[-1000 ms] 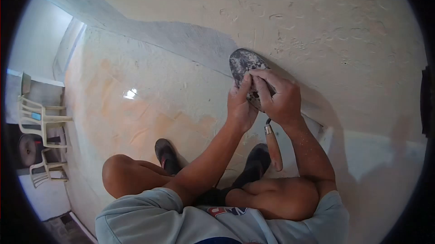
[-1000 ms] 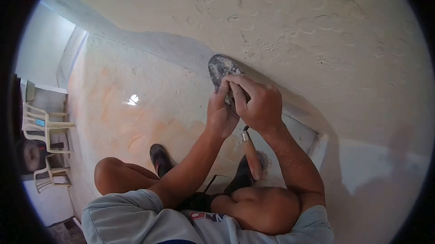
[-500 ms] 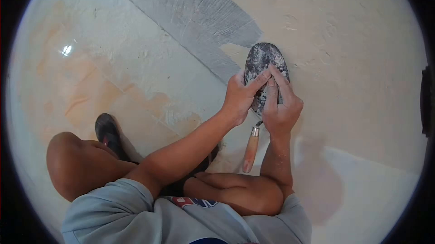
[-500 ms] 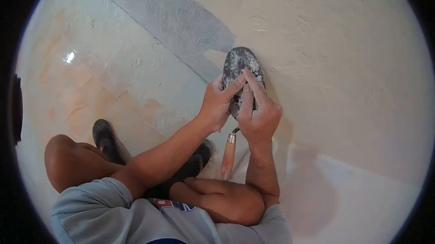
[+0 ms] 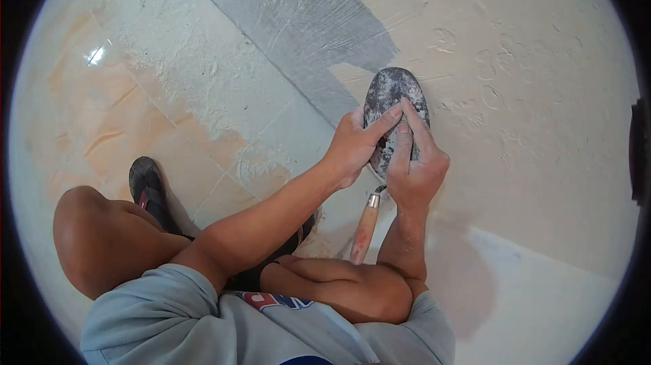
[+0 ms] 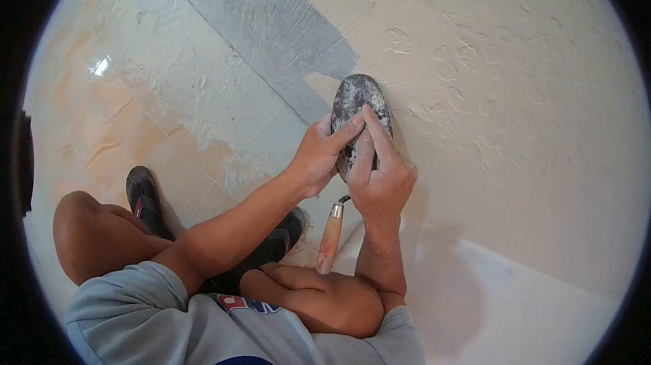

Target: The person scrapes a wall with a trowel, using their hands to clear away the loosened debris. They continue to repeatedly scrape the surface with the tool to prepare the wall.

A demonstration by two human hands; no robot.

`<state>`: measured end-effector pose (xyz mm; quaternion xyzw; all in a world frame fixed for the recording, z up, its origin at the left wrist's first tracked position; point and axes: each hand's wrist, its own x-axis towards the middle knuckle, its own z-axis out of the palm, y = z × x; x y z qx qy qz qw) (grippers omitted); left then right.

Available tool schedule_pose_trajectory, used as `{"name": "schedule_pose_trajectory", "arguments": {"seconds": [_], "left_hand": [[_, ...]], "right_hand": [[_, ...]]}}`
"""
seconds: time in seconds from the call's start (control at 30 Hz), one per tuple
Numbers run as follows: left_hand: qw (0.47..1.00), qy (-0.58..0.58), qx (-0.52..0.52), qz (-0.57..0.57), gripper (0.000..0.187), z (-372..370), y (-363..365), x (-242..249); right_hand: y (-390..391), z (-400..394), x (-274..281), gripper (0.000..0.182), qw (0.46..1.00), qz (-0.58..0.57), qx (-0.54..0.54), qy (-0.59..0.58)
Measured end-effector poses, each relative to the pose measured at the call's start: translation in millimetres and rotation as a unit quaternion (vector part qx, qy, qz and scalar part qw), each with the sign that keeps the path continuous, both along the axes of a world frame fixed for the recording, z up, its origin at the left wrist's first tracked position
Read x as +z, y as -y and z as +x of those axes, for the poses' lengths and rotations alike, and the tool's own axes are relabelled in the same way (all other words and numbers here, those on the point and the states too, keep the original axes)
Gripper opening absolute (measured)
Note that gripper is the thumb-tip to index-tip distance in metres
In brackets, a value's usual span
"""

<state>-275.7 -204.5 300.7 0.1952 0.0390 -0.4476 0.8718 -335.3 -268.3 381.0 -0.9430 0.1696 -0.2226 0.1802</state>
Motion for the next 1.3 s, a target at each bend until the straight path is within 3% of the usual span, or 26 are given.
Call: {"name": "schedule_pose_trajectory", "arguments": {"seconds": [0.27,0.33,0.53,0.67,0.77,0.87,1.1,1.3], "left_hand": [[1.000,-0.011,0.008,-0.008,0.029,-2,2,-4],[0.998,0.043,0.025,0.031,0.030,-5,5,-10],[0.995,0.000,-0.029,0.098,0.030,-17,15,-26],[0.999,0.018,-0.022,0.045,0.031,-19,17,-30],[0.998,-0.061,0.011,0.008,0.029,-20,15,-25],[0.998,-0.065,0.021,-0.012,0.030,-21,15,-26],[0.996,-0.077,0.001,-0.034,0.033,-17,13,-21],[0.992,-0.111,-0.052,-0.020,0.041,-17,12,-20]], "right_hand": [[0,-2,-1,0.032,1.000,0.005,-0.009,-0.022],[9,-4,-9,0.033,0.999,-0.044,0.024,-0.002],[36,-19,-47,0.032,0.999,-0.028,0.017,-0.017],[24,-11,-28,0.031,0.998,-0.065,0.026,0.000],[22,-6,-24,0.033,0.996,-0.086,0.027,-0.027],[22,-7,-24,0.034,0.996,-0.077,0.017,-0.047],[19,-3,-19,0.035,0.991,-0.118,0.018,-0.053],[8,9,1,0.034,0.972,-0.181,0.000,-0.148]]}}
